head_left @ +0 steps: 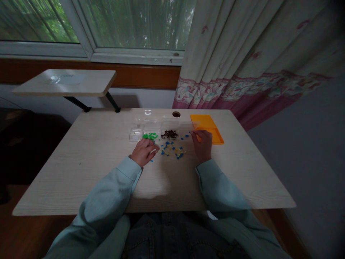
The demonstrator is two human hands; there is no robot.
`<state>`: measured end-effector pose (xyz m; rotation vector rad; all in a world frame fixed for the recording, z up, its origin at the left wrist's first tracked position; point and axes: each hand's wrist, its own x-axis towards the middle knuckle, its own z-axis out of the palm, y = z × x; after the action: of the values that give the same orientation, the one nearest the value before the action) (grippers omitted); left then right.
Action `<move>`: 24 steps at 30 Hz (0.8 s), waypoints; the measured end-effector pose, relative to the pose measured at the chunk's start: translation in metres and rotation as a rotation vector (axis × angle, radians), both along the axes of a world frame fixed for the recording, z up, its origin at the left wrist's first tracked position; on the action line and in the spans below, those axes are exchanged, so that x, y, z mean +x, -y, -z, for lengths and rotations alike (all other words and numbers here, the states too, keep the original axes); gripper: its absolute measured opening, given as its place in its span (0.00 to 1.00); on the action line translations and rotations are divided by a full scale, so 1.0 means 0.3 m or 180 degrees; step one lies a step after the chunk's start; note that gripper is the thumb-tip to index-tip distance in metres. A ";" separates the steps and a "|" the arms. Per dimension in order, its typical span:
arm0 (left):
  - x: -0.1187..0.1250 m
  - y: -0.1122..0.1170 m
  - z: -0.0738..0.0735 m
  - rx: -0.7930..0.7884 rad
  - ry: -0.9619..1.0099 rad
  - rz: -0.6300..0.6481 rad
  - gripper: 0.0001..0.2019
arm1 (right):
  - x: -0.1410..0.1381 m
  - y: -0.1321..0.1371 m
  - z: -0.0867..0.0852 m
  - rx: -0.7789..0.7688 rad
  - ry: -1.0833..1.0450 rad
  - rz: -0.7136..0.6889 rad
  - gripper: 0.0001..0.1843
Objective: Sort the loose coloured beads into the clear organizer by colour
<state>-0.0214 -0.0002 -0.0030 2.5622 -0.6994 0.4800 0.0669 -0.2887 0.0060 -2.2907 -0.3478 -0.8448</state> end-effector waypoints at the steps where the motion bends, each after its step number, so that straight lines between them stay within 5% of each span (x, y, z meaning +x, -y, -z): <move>1: 0.000 -0.001 0.002 0.0002 0.0003 0.0001 0.11 | 0.005 0.005 0.003 0.0036 0.0003 0.0026 0.14; 24: -0.002 0.011 -0.005 -0.0011 -0.0108 0.0072 0.12 | -0.009 -0.014 0.017 -0.0034 -0.0135 -0.0138 0.15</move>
<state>-0.0219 -0.0035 -0.0014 2.5503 -0.7142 0.4290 0.0643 -0.2845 0.0009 -2.2991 -0.3824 -0.7736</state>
